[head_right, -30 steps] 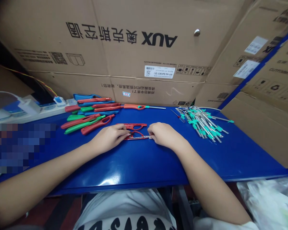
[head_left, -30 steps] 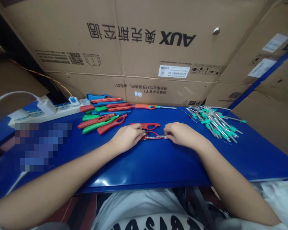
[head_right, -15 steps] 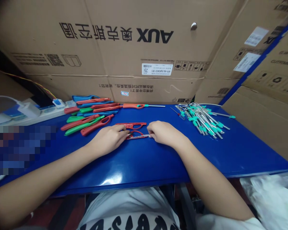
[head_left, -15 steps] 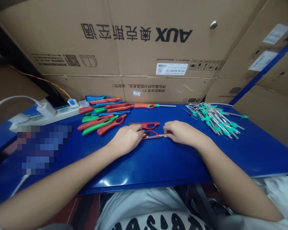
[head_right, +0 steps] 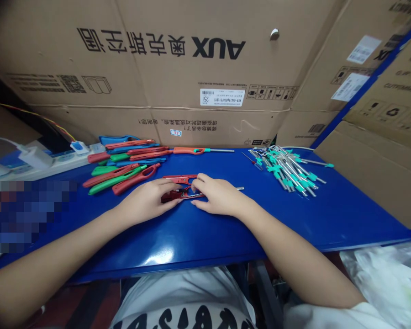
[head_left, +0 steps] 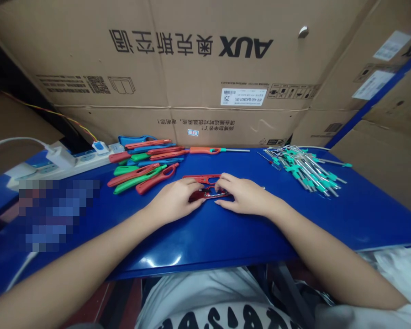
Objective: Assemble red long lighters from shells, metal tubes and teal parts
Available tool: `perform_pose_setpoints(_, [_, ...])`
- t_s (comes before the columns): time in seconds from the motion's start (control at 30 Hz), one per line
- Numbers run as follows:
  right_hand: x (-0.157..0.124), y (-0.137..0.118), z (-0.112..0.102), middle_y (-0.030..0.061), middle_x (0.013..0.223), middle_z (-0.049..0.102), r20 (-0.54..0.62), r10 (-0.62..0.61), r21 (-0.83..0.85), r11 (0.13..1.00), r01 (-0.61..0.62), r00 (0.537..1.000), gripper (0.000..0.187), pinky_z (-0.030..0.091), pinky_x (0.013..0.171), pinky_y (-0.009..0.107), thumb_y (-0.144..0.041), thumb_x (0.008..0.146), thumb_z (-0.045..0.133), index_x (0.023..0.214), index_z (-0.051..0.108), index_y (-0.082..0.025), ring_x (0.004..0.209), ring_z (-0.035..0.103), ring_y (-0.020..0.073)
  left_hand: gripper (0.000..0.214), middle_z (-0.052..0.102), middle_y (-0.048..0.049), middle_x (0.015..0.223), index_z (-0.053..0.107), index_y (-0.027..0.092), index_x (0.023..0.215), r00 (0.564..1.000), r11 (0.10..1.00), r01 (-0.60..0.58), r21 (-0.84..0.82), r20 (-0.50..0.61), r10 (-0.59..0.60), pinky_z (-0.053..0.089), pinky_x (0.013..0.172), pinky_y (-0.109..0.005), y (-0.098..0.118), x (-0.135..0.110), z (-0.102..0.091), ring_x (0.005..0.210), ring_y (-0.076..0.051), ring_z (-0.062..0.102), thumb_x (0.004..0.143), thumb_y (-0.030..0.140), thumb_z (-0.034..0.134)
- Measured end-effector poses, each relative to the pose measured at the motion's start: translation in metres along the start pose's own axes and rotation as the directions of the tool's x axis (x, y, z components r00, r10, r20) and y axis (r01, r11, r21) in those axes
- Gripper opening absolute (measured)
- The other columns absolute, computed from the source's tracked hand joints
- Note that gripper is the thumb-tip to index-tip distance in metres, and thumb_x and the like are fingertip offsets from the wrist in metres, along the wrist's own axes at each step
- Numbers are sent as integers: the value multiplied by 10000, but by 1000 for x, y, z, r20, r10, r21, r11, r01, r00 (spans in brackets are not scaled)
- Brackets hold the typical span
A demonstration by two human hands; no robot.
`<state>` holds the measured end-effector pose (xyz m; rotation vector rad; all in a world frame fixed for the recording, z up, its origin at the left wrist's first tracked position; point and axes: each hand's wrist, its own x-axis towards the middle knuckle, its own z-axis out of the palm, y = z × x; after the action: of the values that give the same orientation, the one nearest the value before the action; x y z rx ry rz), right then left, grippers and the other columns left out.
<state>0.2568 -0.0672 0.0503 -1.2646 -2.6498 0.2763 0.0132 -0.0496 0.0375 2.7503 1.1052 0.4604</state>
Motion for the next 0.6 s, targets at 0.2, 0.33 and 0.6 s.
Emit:
perform_pose_setpoints(0.2, [6,-1,11,66,1108,636,-7,-7,-10,1000,7,1000,148,397,662,272,-289,940,605,1051,601,-191,835,623,177,221,725,-98,1174,725,186,1109,1000,999,16,-40,-1,-16,569,897,-357,1,0,1,1070,-259,697,942,305,641])
perform_pose_setpoints(0.33, [7,4,15,43,1059,649,-38,22,105,994,-18,999,98,426,692,261,-252,927,622,1005,595,-201,847,639,162,199,736,-95,1107,728,181,1069,1000,998,22,-58,3,-22,571,827,-341,1,1,1,993,-252,709,935,306,652])
perform_pose_setpoints(0.6, [10,6,18,24,969,652,-60,37,197,980,-24,997,75,444,735,264,-233,907,655,953,605,-204,849,624,158,169,727,-93,1029,734,176,1024,1000,996,6,-88,25,-4,548,836,-323,1,1,2,964,-239,696,950,284,628])
